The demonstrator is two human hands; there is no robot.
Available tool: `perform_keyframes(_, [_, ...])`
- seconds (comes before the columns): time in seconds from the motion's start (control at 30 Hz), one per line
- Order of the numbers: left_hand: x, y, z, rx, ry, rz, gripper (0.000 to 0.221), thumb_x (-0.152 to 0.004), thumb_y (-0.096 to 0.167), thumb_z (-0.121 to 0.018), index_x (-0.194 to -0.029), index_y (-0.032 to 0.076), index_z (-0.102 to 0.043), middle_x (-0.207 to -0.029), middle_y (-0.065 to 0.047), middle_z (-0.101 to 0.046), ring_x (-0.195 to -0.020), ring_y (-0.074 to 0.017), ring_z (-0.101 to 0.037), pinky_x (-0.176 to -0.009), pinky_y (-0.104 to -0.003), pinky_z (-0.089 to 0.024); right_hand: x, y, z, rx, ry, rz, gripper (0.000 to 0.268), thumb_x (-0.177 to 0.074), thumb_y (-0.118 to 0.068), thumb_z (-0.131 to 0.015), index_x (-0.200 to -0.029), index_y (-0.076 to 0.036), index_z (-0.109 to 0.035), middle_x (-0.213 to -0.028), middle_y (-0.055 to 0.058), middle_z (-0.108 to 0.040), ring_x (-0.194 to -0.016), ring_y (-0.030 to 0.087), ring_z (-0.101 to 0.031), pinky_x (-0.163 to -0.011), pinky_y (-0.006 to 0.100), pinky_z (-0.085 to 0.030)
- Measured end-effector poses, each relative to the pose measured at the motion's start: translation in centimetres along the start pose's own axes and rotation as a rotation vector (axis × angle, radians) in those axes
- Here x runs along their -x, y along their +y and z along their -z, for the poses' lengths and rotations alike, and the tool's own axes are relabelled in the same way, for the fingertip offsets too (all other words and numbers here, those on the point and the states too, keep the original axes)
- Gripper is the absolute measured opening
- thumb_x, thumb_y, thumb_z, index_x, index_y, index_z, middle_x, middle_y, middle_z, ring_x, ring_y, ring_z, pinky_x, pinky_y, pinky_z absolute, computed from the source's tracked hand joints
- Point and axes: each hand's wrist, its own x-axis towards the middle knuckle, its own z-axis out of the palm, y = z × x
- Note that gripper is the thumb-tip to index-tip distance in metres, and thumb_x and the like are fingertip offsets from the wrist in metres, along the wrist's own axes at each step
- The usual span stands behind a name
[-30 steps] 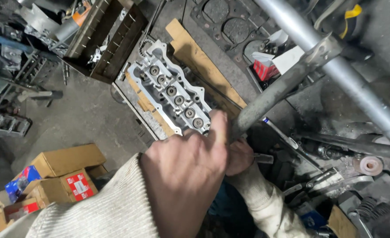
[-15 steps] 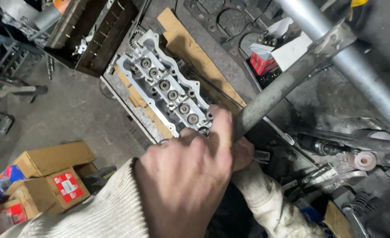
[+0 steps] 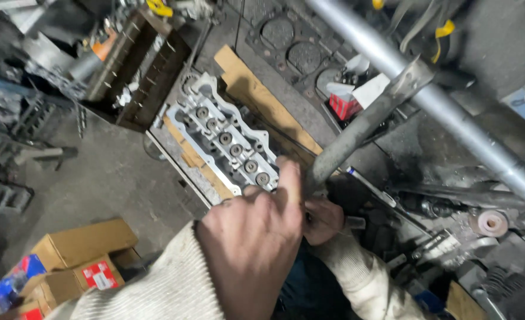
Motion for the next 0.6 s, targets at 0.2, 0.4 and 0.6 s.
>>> perform_keyframes(0.2, [0.2,-1.8,-0.7,-0.156,-0.018,-0.099,0.030,-0.102,0.025,-0.058,-0.130,0.022,-0.068,-0.061,0.009,-0.048,-0.053,-0.0085,-0.041,-0.048,-0.028,-0.037,-2.4,-2.8,-0.8,-0.087,0.179,0.041,0.023,-0.096,-0.021,-0.068,-0.112,-0.006,-0.075,-0.105,0.014,-0.079,-0.097,0.026,-0.080,-0.081,0.034,-0.064])
perform_keyframes(0.4, [-1.5,-4.5,-0.6,-0.086,-0.590,-0.236,0.056,-0.098,0.034,-0.048,-0.153,0.020,-0.046,-0.077,-0.002,-0.072,-0.040,-0.0082,-0.054,-0.033,-0.028,-0.046,-5.2,-0.9,-1.1,-0.253,0.000,0.071,0.022,-0.091,-0.022,-0.070,-0.107,-0.007,-0.076,-0.095,0.012,-0.079,-0.089,0.025,-0.080,-0.075,0.036,-0.063])
perform_keyframes(0.6, [-0.8,-7.3,-3.1,-0.049,-0.912,-0.293,0.075,-0.100,0.038,-0.048,-0.163,0.004,-0.025,-0.086,-0.006,-0.074,-0.044,-0.0072,-0.061,-0.033,-0.029,-0.049,-6.2,1.4,-4.6,-0.039,0.008,0.305,0.016,-0.096,-0.027,-0.071,-0.100,-0.012,-0.075,-0.098,0.008,-0.079,-0.087,0.022,-0.078,-0.078,0.035,-0.061])
